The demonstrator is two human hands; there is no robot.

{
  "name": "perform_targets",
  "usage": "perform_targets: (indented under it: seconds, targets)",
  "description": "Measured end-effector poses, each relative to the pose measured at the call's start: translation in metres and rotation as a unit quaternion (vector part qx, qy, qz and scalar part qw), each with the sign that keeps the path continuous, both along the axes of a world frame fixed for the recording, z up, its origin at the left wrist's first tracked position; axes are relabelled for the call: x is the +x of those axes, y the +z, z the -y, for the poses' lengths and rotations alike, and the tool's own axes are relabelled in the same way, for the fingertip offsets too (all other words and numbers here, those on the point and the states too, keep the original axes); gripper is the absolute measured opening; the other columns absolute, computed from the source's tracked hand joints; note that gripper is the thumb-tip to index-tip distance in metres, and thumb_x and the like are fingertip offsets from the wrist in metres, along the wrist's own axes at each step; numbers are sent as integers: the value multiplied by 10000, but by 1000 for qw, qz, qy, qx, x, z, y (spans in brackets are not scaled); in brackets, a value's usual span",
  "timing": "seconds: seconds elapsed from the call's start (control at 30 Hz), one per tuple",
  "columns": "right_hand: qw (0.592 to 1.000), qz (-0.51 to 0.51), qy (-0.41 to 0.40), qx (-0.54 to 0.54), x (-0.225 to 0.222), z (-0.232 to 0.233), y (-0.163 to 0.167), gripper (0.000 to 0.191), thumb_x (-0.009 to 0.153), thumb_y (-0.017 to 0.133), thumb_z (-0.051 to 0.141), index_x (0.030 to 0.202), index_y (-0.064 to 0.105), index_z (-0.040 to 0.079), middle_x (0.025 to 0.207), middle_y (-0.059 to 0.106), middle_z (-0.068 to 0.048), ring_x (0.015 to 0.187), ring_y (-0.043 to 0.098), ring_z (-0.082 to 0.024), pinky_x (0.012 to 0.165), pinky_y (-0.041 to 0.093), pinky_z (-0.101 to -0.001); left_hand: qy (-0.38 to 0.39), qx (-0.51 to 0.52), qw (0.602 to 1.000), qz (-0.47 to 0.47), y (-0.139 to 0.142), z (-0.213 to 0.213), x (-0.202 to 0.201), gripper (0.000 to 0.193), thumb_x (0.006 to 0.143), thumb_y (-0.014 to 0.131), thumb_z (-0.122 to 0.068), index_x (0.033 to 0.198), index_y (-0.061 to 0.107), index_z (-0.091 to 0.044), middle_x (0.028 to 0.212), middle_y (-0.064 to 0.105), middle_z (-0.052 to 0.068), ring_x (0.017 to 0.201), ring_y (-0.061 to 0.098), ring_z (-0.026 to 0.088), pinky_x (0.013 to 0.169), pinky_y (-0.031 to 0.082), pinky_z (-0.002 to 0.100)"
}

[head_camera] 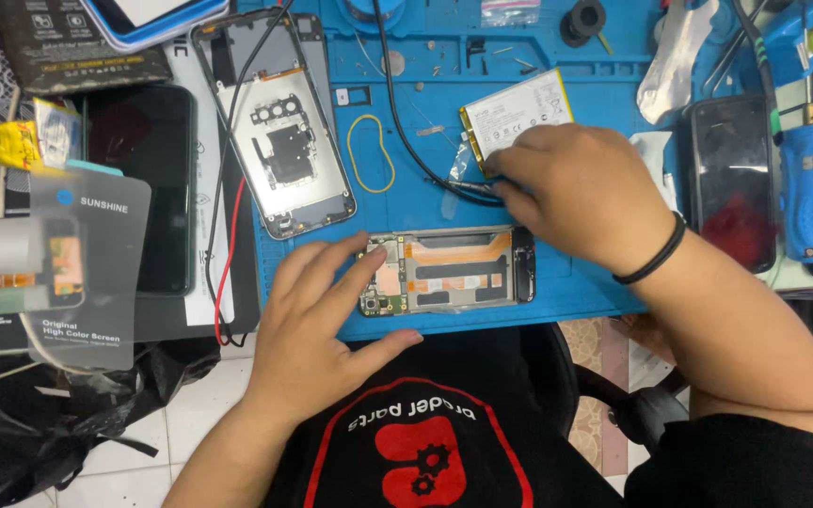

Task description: The person disassembles a smartphone on a blue workbench. They use a prying tool to open the case, remove the battery, disconnect internal cables, and separate the screen assembly from the chassis.

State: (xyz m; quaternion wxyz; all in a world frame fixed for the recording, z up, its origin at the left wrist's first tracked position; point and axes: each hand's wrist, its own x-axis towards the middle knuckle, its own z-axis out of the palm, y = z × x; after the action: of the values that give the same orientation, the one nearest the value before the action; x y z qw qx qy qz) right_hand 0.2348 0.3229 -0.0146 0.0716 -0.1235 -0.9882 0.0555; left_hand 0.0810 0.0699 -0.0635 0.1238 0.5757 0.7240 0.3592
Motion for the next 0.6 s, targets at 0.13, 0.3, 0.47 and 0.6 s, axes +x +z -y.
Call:
perform_targets:
  seconds: [0.13,0.3,0.47,0.6]
  targets:
    - [999,31,9,-35,-1,0,-3,209,824,746,211,1008,753,111,779,684,-84,741,680,-332,620,521,-467,9,15,1000,3,0,0,0,745,706,878,-461,1283,665,-42,1371,612,134,1284,510,353,1067,424,473]
    - [1000,4,1,-27,3,10,-5,260,840,750,213,1052,729,63,816,670,-98,740,668,-340,638,517,-463,14,7,1000,3,0,-3,0,706,700,879,-458,1248,689,-57,1344,625,131,1267,515,349,1047,427,465]
    - [987,-74,-75,-118,10,10,-13,231,879,741,167,1073,721,44,876,658,-118,764,664,-337,649,518,-434,8,5,1000,16,0,-3,-2,704,698,876,-452,1245,691,-49,1353,623,129,1267,517,346,1042,428,457]
    - [984,-131,-56,-108,19,-16,-10,219,925,740,134,1122,718,40,939,647,-129,852,662,-332,714,523,-421,7,12,1000,15,-1,-3,-3,702,695,880,-442,1243,694,-45,1354,617,133,1268,512,351,1038,423,459]
